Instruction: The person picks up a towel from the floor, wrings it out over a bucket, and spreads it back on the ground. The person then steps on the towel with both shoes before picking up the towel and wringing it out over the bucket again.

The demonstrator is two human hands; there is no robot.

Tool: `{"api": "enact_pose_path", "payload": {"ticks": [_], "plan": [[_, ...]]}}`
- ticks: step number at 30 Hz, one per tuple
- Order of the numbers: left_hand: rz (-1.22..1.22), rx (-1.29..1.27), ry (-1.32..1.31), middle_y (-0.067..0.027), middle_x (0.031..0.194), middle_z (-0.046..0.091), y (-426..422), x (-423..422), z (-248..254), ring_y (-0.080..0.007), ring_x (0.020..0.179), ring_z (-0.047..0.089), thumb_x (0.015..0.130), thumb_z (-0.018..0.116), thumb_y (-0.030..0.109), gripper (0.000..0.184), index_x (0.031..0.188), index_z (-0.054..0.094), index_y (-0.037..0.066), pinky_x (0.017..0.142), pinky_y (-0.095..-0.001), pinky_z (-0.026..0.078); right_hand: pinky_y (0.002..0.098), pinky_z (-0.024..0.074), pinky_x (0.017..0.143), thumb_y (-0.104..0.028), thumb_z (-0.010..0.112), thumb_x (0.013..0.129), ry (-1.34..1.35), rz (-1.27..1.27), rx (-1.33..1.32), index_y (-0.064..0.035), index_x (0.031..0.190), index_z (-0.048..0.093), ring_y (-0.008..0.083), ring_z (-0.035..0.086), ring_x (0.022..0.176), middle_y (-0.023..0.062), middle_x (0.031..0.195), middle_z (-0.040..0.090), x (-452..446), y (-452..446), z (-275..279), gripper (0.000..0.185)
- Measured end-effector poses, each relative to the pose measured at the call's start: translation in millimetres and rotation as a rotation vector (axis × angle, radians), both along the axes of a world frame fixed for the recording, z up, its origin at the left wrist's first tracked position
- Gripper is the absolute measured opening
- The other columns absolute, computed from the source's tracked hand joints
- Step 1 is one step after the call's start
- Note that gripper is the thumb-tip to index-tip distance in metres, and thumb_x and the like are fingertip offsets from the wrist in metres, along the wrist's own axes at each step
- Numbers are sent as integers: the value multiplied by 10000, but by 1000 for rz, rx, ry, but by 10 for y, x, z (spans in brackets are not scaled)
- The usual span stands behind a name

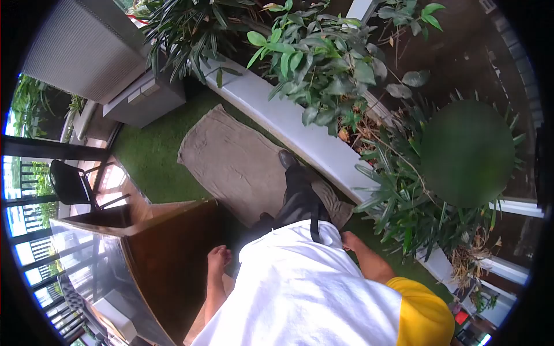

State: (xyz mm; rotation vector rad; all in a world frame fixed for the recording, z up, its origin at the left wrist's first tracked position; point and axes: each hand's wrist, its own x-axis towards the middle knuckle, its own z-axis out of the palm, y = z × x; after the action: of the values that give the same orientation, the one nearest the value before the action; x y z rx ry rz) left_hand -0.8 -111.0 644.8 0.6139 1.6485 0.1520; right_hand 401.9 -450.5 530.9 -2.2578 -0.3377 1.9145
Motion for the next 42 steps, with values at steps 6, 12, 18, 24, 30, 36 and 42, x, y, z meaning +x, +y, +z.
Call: {"api": "enact_pose_path", "payload": {"ticks": [6,12,18,24,30,36,42], "plan": [[-84,80,-89,-81,838,649,411,314,52,-146,692,608,935,505,143,219,1085,583,3,656,-273,517,317,425,422,-179,502,838,-113,-365,90,-62,758,625,169,536,497,39,645,571,261,439,299,187],[35,28,-10,-91,823,644,300,-14,-19,-161,651,606,923,508,124,187,1049,585,10,594,-279,519,317,461,456,-157,506,821,13,-4,-25,-71,810,642,164,579,537,12,660,599,268,515,277,162],[-15,53,-55,-81,787,643,87,-255,-414,-155,639,603,926,522,152,193,1033,612,20,587,-271,509,319,426,480,-191,509,871,-116,-137,289,-43,791,642,147,525,516,55,631,581,531,683,-246,215],[13,106,-50,-61,790,647,67,-238,52,-140,673,602,924,528,157,204,1037,620,14,620,-271,507,273,423,483,-112,544,800,-102,-71,-92,-79,923,647,122,544,571,5,697,589,129,478,395,165],[59,42,18,-55,819,648,-394,-603,46,-146,677,609,924,524,158,188,1050,600,41,618,-302,522,292,455,501,-148,538,835,-32,-21,-218,-89,936,650,129,568,591,15,732,617,58,366,638,161],[91,-65,50,-71,807,643,-669,-916,-466,-164,643,603,900,534,134,172,1027,592,34,565,-299,505,297,458,494,-149,530,840,-12,-146,-118,-88,894,660,138,565,573,24,722,620,201,818,284,153],[-26,64,-88,-58,791,634,45,-688,-241,-137,649,591,916,527,156,180,1020,584,21,547,-267,472,312,473,581,-123,538,828,-56,-234,-23,-68,1015,642,156,590,678,46,850,630,120,810,458,222]]}}
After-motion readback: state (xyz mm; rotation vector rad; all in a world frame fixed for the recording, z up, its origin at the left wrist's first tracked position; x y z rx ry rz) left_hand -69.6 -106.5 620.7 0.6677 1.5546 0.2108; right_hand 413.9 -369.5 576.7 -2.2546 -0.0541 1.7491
